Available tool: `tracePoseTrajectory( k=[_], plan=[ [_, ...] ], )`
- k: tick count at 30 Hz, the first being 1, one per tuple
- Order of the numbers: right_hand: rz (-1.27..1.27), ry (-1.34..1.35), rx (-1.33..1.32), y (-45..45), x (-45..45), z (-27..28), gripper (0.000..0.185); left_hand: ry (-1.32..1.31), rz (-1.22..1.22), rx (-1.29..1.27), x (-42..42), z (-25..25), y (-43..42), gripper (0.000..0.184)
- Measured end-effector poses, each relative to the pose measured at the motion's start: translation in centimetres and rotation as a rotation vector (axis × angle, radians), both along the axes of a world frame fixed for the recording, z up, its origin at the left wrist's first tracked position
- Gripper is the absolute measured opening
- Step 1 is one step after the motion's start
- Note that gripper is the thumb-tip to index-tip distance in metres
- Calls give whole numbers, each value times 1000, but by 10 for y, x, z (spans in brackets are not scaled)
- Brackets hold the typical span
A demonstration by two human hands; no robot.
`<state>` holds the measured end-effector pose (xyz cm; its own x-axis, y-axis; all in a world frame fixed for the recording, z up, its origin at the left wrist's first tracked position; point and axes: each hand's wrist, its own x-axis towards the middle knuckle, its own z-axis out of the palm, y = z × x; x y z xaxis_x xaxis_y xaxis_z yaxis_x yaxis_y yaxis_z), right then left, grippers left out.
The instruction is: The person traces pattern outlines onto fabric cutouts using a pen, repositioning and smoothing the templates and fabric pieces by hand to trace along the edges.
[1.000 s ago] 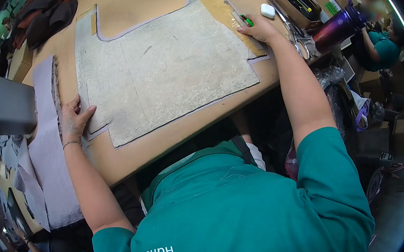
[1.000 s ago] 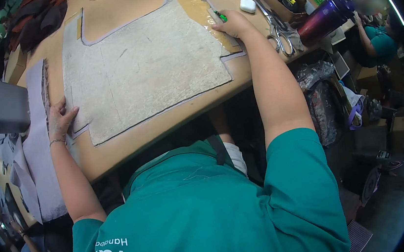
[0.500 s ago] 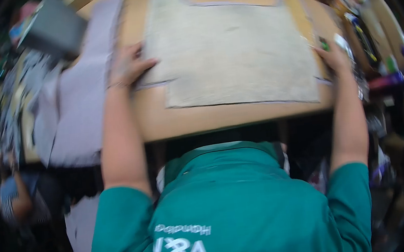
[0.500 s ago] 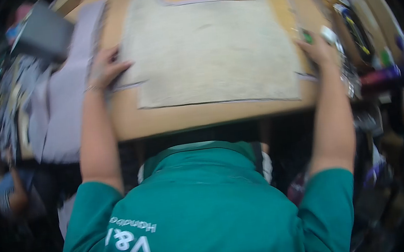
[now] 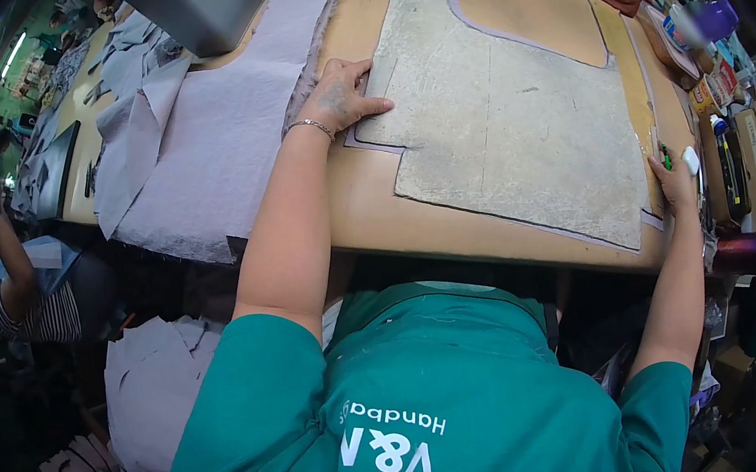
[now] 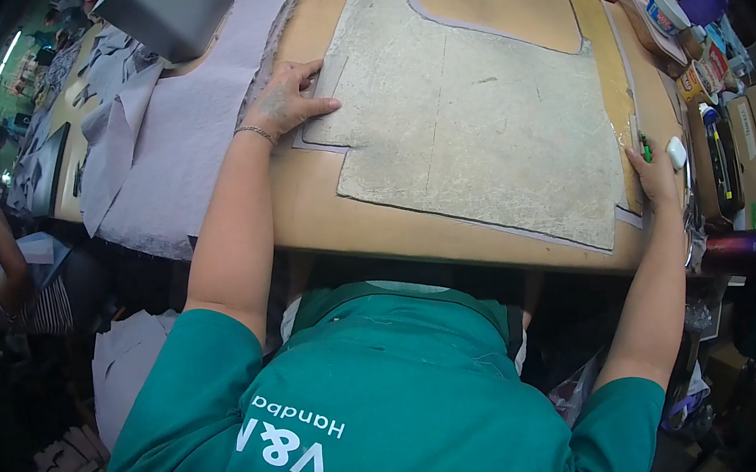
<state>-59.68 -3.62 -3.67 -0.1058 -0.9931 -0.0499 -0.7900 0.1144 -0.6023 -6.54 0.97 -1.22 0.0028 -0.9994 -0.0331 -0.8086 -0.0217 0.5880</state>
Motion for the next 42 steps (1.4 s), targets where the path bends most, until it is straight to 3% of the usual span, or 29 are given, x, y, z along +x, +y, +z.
tracePoseTrajectory(
  k=[5, 9, 10, 11, 12, 13, 15, 18, 39, 42],
  plan=[
    [5, -70, -13, 3, 3, 7, 49, 28, -14, -42, 2, -6, 0, 72],
    [63, 245, -61, -9, -16, -4, 54, -54, -87, -99, 8, -8, 0, 69],
    [11, 279, 36, 1, 6, 16, 52, -154, -109, -52, 8, -5, -3, 67],
    [-57, 393, 52, 5, 10, 21, 56, 16, -143, -48, -4, 13, 4, 58],
    [-22, 388, 48, 12, 23, 35, 58, 17, -120, -190, 6, -11, -1, 60],
    [-46, 372, 125, 19, 36, 50, 60, 13, -96, -173, 3, -10, 0, 63],
    [-45, 290, 13, 5, 10, 18, 60, 27, -157, -153, 22, -29, -15, 66],
    [-21, 154, 21, 12, 18, 22, 60, 50, -98, -97, 12, -21, -6, 68],
    [-18, 123, -4, 13, 15, 18, 57, 146, -70, -102, 15, -23, -8, 67],
    [22, 135, -57, 13, 13, 15, 57, 2, -72, -86, 5, -5, -3, 69]
  ],
)
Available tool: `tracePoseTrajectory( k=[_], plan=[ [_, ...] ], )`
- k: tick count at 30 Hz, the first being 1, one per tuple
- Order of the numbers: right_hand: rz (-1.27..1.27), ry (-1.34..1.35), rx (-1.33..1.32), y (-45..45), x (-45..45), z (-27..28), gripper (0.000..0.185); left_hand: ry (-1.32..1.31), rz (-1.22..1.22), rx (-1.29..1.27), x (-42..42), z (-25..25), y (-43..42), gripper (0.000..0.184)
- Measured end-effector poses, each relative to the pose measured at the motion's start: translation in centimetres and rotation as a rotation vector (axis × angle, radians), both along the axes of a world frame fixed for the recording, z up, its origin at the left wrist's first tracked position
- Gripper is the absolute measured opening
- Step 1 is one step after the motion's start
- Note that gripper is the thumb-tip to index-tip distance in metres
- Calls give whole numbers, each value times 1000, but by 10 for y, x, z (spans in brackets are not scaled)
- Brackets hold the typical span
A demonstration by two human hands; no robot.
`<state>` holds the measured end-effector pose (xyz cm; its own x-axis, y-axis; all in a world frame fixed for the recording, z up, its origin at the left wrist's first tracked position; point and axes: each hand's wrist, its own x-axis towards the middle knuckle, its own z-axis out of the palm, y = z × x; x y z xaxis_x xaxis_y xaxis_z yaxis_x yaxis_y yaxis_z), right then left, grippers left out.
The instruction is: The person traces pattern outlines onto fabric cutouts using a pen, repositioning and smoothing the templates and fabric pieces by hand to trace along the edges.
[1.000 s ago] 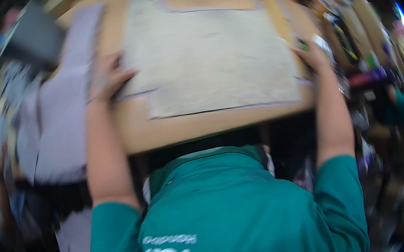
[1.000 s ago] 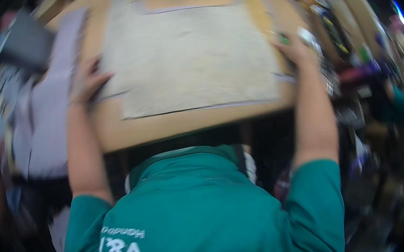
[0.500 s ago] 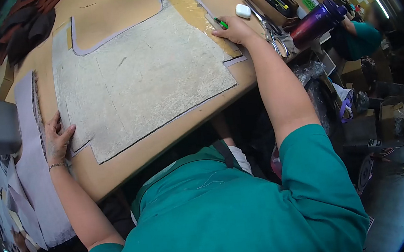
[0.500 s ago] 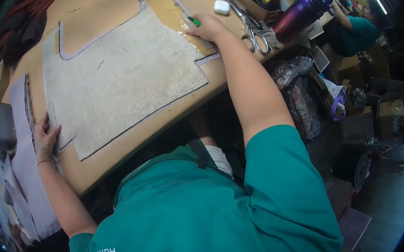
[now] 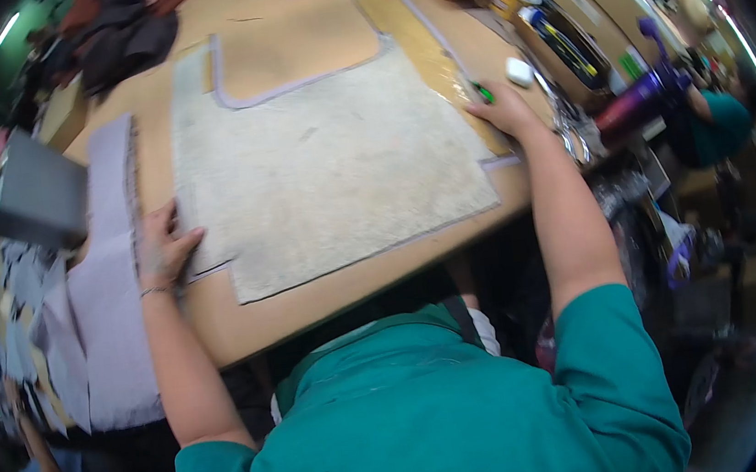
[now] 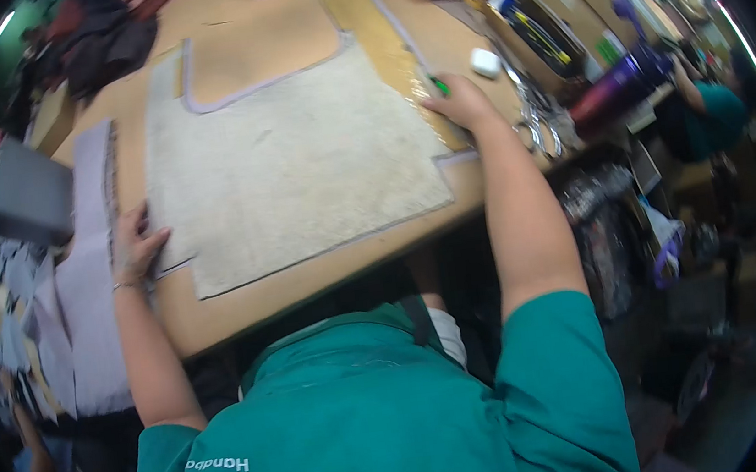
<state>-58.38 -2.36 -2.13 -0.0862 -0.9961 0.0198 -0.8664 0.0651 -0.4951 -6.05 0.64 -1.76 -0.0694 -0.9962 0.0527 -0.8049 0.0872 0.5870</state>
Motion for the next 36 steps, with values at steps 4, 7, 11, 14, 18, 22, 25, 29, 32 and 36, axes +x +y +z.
tracePoseTrajectory(
  k=[4, 7, 11, 14, 18, 22, 25, 29, 32, 36],
  plan=[
    [-26, -14, 39, 2, 4, 5, 56, 93, 51, 35, -6, 4, 6, 71],
    [-31, -41, 6, 5, 3, 3, 56, 145, 51, 35, -5, 1, 5, 71],
    [-25, -57, -4, 2, 1, -1, 56, 124, 59, 43, -6, 7, 7, 72],
    [-22, -110, -24, 2, -1, -5, 55, 123, 57, 72, -7, 8, 8, 73],
    [-20, -93, -24, 1, -2, -6, 53, 157, 51, 46, -5, 5, 8, 74],
    [-19, -80, -17, 2, -5, -6, 51, 154, 47, 64, -4, 4, 7, 74],
    [-13, -143, -18, 2, -6, -9, 48, 128, 38, 73, -2, 3, 5, 73],
    [-17, -195, 8, -1, -14, -17, 46, 68, 28, 49, 1, 1, 5, 71],
    [33, -203, -35, -12, -21, -32, 48, 37, 33, 12, 5, -3, 6, 70],
    [-4, -3, -36, 4, -3, -3, 54, 74, -1, 58, 3, -1, 1, 71]
  ],
)
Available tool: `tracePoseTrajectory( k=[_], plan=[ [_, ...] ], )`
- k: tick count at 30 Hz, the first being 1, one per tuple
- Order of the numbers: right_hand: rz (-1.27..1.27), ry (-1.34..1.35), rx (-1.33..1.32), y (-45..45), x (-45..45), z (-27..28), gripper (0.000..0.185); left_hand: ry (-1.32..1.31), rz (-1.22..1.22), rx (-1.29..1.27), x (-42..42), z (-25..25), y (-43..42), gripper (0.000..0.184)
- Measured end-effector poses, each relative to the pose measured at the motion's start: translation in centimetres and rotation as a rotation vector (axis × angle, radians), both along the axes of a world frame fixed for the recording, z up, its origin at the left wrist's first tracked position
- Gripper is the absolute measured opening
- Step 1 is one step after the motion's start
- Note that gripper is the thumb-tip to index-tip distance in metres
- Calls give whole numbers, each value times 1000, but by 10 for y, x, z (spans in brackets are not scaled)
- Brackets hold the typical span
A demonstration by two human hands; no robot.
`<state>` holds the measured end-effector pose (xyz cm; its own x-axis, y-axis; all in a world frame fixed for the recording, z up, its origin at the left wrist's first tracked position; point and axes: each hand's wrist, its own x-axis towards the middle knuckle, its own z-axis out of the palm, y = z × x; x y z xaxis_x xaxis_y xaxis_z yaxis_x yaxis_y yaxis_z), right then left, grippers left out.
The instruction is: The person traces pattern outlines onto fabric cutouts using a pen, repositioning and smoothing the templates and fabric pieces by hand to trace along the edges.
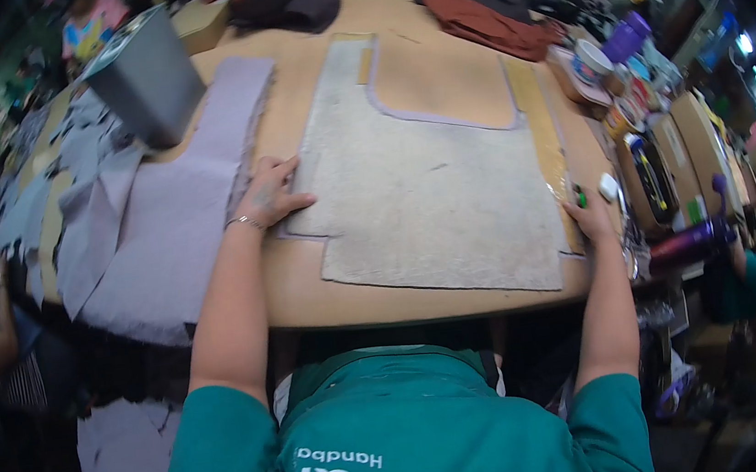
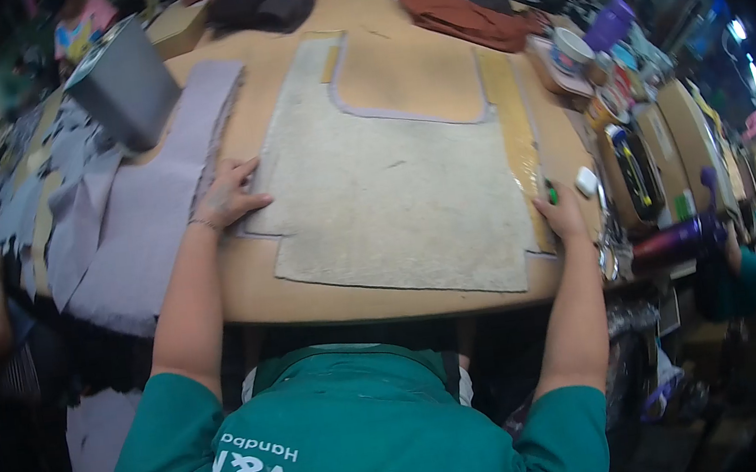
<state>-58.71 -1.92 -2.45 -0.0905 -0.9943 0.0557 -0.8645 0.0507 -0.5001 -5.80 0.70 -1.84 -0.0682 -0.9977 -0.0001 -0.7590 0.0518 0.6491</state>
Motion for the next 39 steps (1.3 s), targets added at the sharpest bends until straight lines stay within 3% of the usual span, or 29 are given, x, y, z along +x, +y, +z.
tracePoseTrajectory(
  k=[14, 21, 39],
  plan=[
    [14, -147, -58, 3, 4, 0, 48, -24, 41, 39, -9, 11, 2, 78],
    [-17, -125, 46, 3, 9, 10, 48, -59, 51, 31, -9, 8, 2, 79],
    [9, -96, -7, 1, 2, 2, 49, -59, 53, 24, -8, 4, 2, 77]
  ],
)
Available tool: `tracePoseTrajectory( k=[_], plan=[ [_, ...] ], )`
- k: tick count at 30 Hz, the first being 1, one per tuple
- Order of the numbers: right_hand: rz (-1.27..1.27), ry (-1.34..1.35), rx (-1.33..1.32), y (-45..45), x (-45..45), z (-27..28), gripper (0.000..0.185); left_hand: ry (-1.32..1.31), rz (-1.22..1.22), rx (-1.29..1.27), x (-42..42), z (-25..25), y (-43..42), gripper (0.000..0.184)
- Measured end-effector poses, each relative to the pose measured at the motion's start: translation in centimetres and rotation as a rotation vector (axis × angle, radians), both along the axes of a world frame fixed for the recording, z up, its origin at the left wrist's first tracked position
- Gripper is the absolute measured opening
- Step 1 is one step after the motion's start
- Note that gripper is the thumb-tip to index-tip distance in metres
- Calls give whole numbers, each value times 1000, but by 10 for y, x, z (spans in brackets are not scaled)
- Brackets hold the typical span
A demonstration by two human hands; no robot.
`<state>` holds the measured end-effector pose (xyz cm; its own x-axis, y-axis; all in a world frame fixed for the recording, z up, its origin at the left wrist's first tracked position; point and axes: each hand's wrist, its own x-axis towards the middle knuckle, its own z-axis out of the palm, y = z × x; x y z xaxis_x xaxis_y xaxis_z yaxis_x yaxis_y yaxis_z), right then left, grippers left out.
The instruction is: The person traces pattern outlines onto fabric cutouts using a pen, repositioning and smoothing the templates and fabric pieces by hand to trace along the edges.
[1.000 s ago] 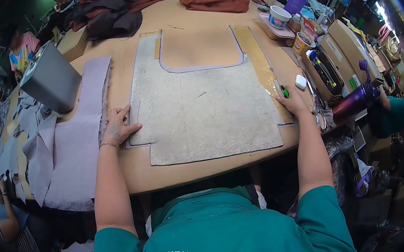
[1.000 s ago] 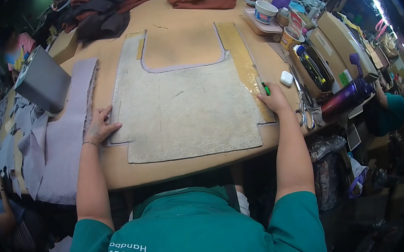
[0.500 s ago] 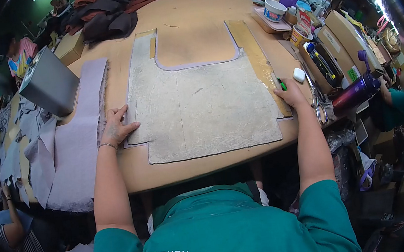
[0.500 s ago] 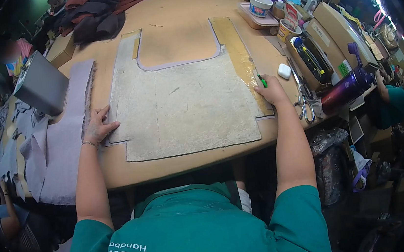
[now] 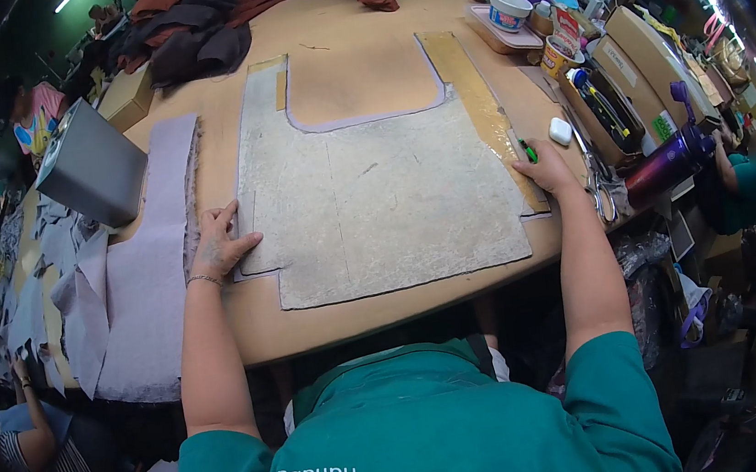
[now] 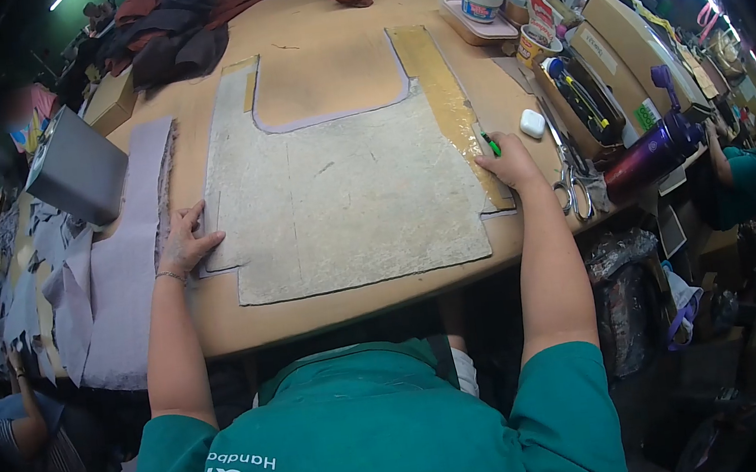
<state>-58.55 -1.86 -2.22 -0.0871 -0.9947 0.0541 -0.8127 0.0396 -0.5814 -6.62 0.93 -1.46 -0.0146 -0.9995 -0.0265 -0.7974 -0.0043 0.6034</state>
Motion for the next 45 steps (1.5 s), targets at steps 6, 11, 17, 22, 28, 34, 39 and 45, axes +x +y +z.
tracePoseTrajectory(
  k=[6, 11, 17, 22, 28, 34, 39, 45],
  plan=[
    [-13, -13, -10, -1, -2, -7, 50, 3, -6, -8, 1, -1, -1, 77],
    [-13, 41, 3, 0, -2, -4, 52, 44, -8, -25, -2, -1, 1, 75],
    [4, 62, 15, -6, -10, -15, 54, 10, -14, -21, -1, -1, -1, 75],
    [-2, 47, 94, 0, 0, 3, 54, 5, -11, -17, 2, -6, -3, 76],
    [-46, 95, 88, 2, 2, 4, 55, -27, -20, -8, 3, -6, -5, 72],
    [-43, 132, 43, 3, 1, 0, 55, -26, -37, -36, 4, -8, -5, 72],
    [-31, 110, -21, -3, -5, -11, 59, 80, -94, -55, 16, -19, -10, 78],
    [40, -50, -55, -12, -21, -28, 52, -28, -35, 55, 4, 7, -3, 76]
  ],
)
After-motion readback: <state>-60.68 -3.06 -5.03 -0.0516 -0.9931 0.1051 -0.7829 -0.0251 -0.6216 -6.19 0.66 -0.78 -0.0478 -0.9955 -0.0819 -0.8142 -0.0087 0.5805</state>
